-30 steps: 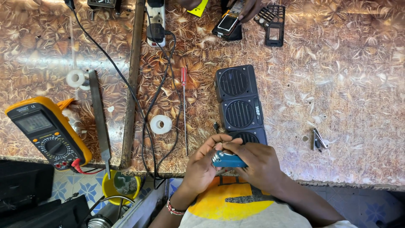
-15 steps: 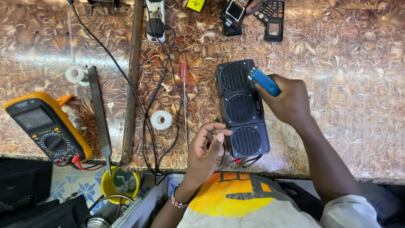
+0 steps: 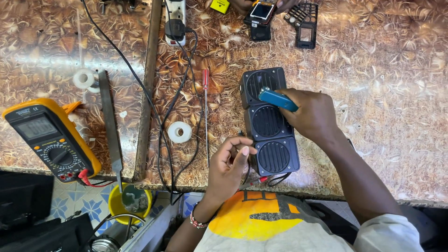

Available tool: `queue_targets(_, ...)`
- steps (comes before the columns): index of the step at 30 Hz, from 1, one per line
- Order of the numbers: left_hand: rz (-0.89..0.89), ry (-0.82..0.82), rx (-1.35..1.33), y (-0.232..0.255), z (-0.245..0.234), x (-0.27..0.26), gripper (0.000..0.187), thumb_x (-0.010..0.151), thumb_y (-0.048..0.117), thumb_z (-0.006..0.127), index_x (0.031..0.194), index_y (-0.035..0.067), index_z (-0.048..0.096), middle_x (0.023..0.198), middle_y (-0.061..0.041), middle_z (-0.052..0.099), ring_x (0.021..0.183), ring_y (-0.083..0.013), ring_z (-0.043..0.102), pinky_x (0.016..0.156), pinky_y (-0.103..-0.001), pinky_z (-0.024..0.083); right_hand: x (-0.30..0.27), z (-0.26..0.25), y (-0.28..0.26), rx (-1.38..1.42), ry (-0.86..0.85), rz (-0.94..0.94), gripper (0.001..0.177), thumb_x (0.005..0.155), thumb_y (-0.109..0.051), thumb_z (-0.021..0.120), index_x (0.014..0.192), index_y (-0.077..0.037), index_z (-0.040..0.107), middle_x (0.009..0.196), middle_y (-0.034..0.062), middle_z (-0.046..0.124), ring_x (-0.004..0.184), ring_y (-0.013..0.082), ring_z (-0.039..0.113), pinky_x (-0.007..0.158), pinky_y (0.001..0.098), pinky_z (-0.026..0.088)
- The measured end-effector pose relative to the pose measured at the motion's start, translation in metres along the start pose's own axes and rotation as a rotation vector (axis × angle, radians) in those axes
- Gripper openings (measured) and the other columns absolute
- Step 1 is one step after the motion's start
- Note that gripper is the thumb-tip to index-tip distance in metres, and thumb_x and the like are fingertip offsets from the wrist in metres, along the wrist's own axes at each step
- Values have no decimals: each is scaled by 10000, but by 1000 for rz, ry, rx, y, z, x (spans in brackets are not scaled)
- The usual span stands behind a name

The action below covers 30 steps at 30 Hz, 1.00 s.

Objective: The person uses a multi-tool to unscrew and remove screws from a black electronic device on a workbench. They manipulate the device and the tool to access different screw locations, placing removed screws on the table.

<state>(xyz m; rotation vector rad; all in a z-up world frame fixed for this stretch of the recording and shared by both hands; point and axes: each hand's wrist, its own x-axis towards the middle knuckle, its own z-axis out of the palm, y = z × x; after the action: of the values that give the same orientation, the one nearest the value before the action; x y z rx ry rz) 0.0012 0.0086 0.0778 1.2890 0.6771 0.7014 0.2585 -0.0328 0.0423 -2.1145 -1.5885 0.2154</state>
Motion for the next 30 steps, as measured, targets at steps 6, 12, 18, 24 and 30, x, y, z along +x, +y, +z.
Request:
queue_targets(6, 87, -9, 87, 8, 6, 11, 308, 997, 295, 577, 1115, 27, 673, 870, -128, 750, 569, -60, 452, 546, -220, 378, 3, -27, -20, 169, -64, 95, 355, 900, -184, 781, 1253, -178, 758, 918, 186, 768, 883, 495, 711, 730, 557, 567)
queue_targets(12, 340, -1, 525, -21, 19, 69, 248, 969, 180, 614, 1175, 46, 652, 870, -111, 660, 719, -196, 575, 672, -308, 457, 6, -64, -16, 737, 89, 67, 238, 1084, -272, 586, 1174, -56, 631, 779, 87, 609, 651, 174, 574, 620, 294, 505)
queue_targets(18, 371, -6, 919, -32, 37, 113, 369, 955, 281, 687, 1256, 70, 661, 862, -70, 536, 747, -212, 532, 726, -368, 448, 7, -103, -22, 685, 132, 106, 224, 1120, -232, 486, 1248, -48, 475, 954, 56, 557, 823, 157, 558, 763, 301, 492)
queue_targets(24, 300, -80, 954, -32, 36, 121, 357, 979, 324, 639, 1272, 120, 642, 935, -72, 564, 827, -204, 545, 826, -391, 453, 18, -50, 68, 166, -3, 513, 313, 1106, -321, 659, 879, -111, 607, 699, 42, 527, 589, 175, 450, 525, 363, 350)
queue_targets(30, 434, -58, 950, -46, 33, 121, 357, 1009, 347, 619, 1277, 113, 647, 961, -83, 542, 863, -220, 513, 782, -372, 442, -3, -35, 150, 113, -20, 627, 369, 1093, -292, 641, 791, -136, 498, 703, 38, 475, 618, 188, 435, 563, 381, 338)
